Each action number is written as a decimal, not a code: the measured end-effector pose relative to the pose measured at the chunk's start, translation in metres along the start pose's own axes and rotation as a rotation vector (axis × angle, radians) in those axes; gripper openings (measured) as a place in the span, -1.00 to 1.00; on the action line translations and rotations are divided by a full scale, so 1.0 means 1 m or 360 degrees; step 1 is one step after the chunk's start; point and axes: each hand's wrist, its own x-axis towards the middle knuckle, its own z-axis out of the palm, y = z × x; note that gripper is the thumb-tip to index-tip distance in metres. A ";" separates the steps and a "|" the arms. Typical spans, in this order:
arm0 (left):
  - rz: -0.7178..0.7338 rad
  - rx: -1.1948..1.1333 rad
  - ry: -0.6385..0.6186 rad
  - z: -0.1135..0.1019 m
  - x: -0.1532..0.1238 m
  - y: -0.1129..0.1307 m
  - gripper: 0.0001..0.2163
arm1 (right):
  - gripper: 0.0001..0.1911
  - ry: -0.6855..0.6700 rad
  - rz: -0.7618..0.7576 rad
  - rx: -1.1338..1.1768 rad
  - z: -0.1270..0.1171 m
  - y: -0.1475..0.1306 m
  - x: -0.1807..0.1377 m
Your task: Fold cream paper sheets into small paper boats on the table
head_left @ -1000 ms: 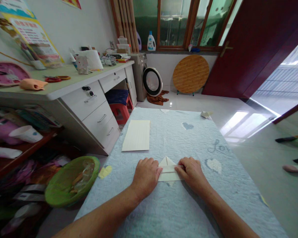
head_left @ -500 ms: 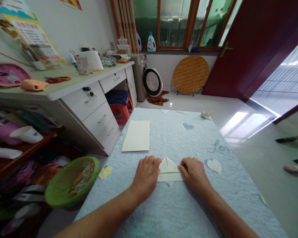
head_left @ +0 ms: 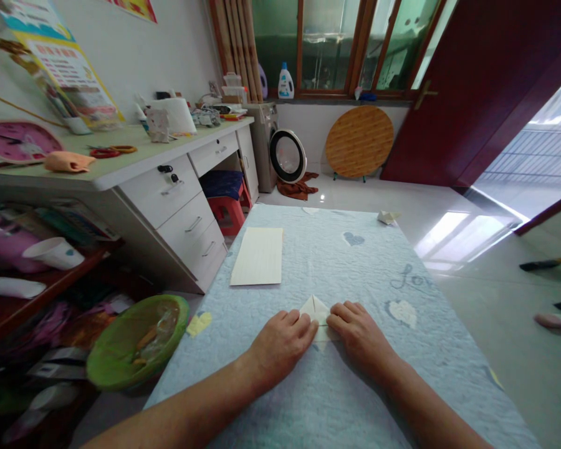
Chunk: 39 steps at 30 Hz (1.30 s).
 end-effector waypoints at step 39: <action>-0.0054 0.0162 0.0057 0.005 -0.045 -0.008 -0.70 | -0.84 -0.0034 0.0289 -0.0114 -0.027 0.008 -0.038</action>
